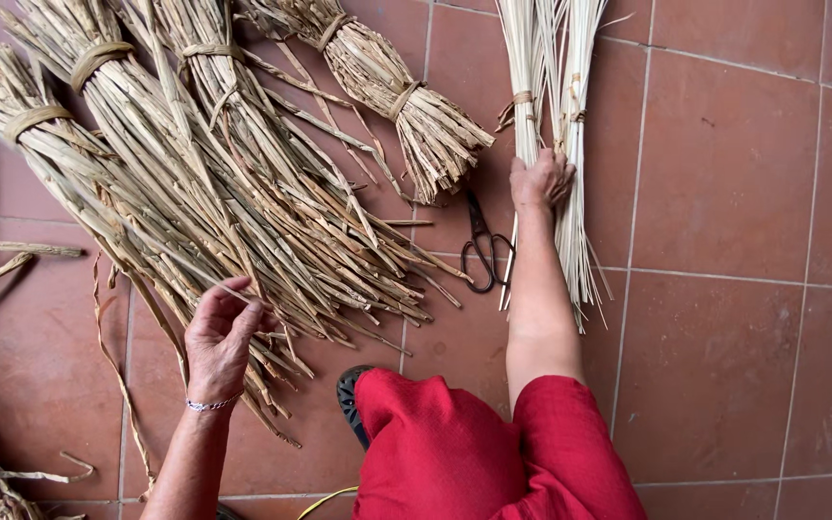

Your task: The person sits on a small stool and uses scissors to trim the ends of dried plant stalks, placing the cut pieces into a red basket. The person then gathers the trimmed stalks and bundles them with a yellow tie.

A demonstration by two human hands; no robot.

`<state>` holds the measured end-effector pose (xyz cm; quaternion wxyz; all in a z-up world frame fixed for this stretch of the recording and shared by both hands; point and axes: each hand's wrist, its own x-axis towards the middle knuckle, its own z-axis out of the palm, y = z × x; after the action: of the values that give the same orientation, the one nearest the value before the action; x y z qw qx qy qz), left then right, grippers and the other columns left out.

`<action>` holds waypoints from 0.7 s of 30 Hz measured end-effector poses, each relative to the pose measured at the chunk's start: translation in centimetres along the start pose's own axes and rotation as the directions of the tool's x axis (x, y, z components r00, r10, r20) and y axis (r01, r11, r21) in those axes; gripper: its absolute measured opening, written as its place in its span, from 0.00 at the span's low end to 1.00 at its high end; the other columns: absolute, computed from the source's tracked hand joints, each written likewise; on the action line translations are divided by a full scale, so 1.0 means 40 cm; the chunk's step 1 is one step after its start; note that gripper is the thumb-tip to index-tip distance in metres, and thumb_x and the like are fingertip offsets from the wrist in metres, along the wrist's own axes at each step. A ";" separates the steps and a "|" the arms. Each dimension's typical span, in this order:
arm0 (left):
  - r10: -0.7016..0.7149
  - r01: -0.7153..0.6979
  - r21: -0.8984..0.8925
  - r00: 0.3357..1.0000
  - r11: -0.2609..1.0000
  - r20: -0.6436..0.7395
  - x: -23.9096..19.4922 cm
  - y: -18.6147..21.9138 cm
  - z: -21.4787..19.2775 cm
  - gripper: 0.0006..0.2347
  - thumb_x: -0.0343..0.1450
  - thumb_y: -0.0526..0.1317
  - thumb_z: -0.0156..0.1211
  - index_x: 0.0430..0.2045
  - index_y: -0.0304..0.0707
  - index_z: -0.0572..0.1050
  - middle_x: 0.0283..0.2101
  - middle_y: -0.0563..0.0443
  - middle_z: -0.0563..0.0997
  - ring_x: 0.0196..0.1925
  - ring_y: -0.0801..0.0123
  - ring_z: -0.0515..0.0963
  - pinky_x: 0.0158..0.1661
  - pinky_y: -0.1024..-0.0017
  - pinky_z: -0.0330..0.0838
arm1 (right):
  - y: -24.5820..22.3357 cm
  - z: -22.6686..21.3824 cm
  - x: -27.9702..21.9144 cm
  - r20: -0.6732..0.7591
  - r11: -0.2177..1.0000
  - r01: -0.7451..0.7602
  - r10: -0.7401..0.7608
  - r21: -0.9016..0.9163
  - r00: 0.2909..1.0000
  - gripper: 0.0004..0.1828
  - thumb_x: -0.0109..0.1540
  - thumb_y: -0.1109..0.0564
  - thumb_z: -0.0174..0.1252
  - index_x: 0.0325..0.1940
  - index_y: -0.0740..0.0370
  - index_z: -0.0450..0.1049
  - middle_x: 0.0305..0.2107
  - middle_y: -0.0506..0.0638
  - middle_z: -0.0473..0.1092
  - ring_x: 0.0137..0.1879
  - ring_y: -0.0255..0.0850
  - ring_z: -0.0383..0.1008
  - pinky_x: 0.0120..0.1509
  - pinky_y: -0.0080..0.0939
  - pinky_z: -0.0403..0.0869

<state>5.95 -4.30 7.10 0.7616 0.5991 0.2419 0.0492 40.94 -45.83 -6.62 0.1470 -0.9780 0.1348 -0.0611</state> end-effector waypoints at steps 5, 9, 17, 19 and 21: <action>-0.020 0.018 -0.042 0.998 0.999 -0.065 0.008 0.022 0.007 0.11 0.79 0.34 0.50 0.54 0.36 0.60 0.41 0.38 0.81 0.39 0.60 0.85 0.40 0.65 0.83 | 0.070 -0.027 0.006 0.013 0.947 -0.047 0.045 0.318 0.999 0.16 0.53 0.51 0.72 0.39 0.61 0.78 0.43 0.58 0.76 0.51 0.52 0.72 0.59 0.52 0.70; 0.027 -0.035 -0.117 0.997 0.993 -0.066 0.015 0.037 0.031 0.07 0.82 0.37 0.45 0.51 0.35 0.63 0.42 0.40 0.82 0.41 0.61 0.86 0.42 0.65 0.83 | 0.095 -0.162 -0.030 0.159 0.675 -0.040 -0.115 0.737 0.981 0.12 0.60 0.56 0.69 0.44 0.64 0.76 0.38 0.57 0.77 0.42 0.42 0.76 0.47 0.41 0.76; 0.100 -0.104 -0.072 0.994 0.992 -0.047 0.018 0.106 0.109 0.10 0.79 0.34 0.52 0.53 0.35 0.66 0.42 0.42 0.80 0.40 0.62 0.83 0.43 0.64 0.81 | -0.008 -0.382 -0.220 0.594 0.343 -0.492 -0.345 0.800 0.726 0.26 0.65 0.40 0.58 0.58 0.60 0.65 0.30 0.52 0.75 0.30 0.35 0.76 0.31 0.34 0.78; 0.142 -0.144 -0.143 0.990 0.979 -0.027 0.022 0.135 0.129 0.09 0.79 0.33 0.51 0.52 0.37 0.64 0.42 0.43 0.80 0.41 0.62 0.85 0.44 0.64 0.83 | -0.041 -0.362 -0.296 0.553 0.297 -0.472 -0.335 0.830 0.762 0.31 0.71 0.34 0.50 0.57 0.67 0.69 0.29 0.50 0.73 0.28 0.32 0.73 0.29 0.31 0.76; 0.159 -0.157 -0.213 0.987 0.964 -0.010 0.035 0.166 0.148 0.07 0.80 0.34 0.50 0.51 0.37 0.64 0.42 0.43 0.81 0.42 0.61 0.86 0.45 0.64 0.84 | -0.085 -0.320 -0.353 0.496 0.185 -0.464 -0.422 0.866 0.758 0.31 0.67 0.37 0.55 0.61 0.65 0.69 0.27 0.51 0.75 0.25 0.33 0.75 0.25 0.33 0.76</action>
<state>11.14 -7.22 13.87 0.8161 0.5315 0.1839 0.1333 26.23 -42.20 5.44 0.7728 -0.5973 0.0175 0.2138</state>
